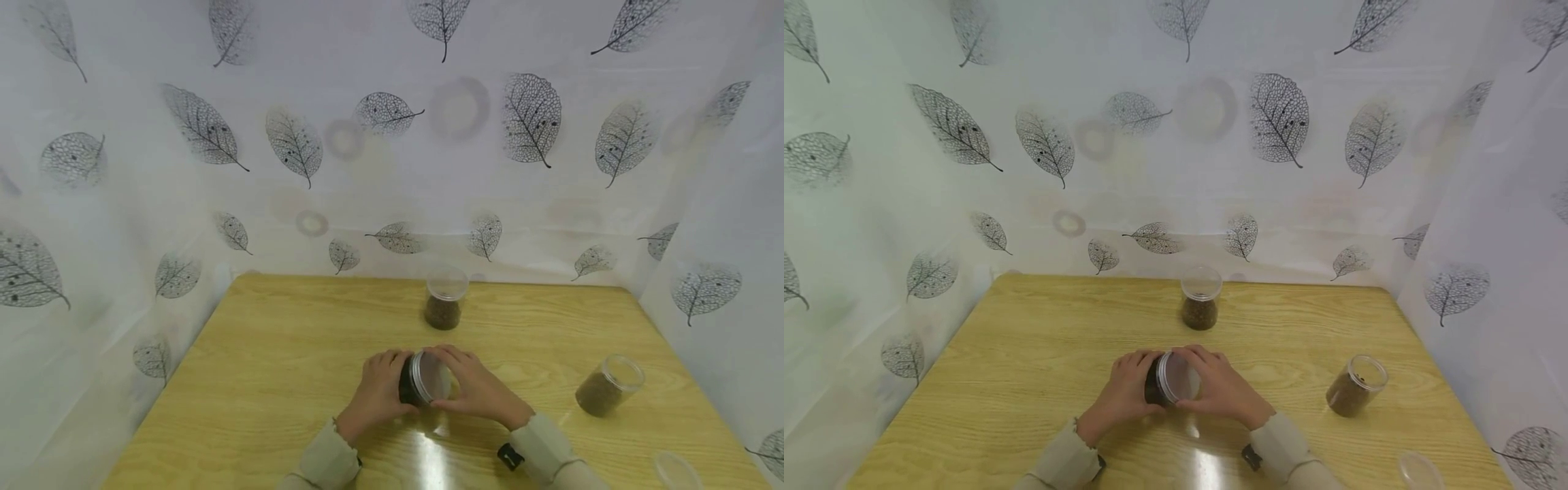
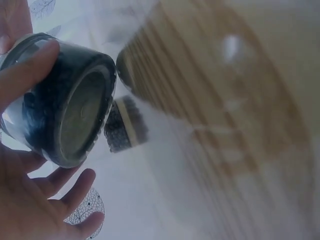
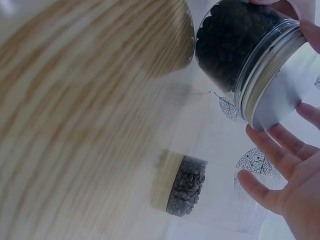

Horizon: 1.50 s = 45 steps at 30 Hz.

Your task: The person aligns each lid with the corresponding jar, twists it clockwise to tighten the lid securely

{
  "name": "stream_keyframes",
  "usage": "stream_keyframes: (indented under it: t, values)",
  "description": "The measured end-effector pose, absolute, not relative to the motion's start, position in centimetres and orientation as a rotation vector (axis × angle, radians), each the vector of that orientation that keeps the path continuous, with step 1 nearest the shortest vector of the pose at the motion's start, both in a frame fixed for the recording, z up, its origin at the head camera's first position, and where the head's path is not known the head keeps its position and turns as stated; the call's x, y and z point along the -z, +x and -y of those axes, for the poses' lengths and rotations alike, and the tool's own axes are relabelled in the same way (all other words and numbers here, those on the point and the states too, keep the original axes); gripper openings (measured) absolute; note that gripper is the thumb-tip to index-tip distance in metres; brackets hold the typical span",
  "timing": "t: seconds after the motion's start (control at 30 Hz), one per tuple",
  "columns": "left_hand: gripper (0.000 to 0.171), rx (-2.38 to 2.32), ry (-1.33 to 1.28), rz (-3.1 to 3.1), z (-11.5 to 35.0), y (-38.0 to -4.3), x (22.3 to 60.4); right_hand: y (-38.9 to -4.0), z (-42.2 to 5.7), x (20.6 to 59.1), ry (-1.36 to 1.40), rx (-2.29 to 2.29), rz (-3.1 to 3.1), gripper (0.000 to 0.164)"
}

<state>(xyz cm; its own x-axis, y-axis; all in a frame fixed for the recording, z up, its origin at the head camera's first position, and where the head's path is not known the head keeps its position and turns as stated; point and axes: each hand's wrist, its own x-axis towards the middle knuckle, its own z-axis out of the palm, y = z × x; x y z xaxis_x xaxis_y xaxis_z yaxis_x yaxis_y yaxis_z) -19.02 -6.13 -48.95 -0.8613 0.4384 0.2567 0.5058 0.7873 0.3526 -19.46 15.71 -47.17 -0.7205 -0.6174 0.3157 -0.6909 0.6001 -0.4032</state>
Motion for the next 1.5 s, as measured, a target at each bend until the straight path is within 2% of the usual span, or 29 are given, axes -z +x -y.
stream_keyframes:
  t: [0.83,1.2,1.5]
  values:
    - [0.09,0.368,-0.761,2.776,5.2,-19.0,48.1,-18.5,-15.9,47.4,0.754,-0.999,2.852,0.083]
    - [0.089,0.331,-0.743,2.801,4.8,-18.9,47.8,-18.3,-15.6,47.1,0.631,-0.984,2.909,0.078]
    - [0.09,0.363,-0.736,2.812,4.7,-18.7,48.0,-18.1,-14.6,46.5,0.414,-1.019,2.992,0.072]
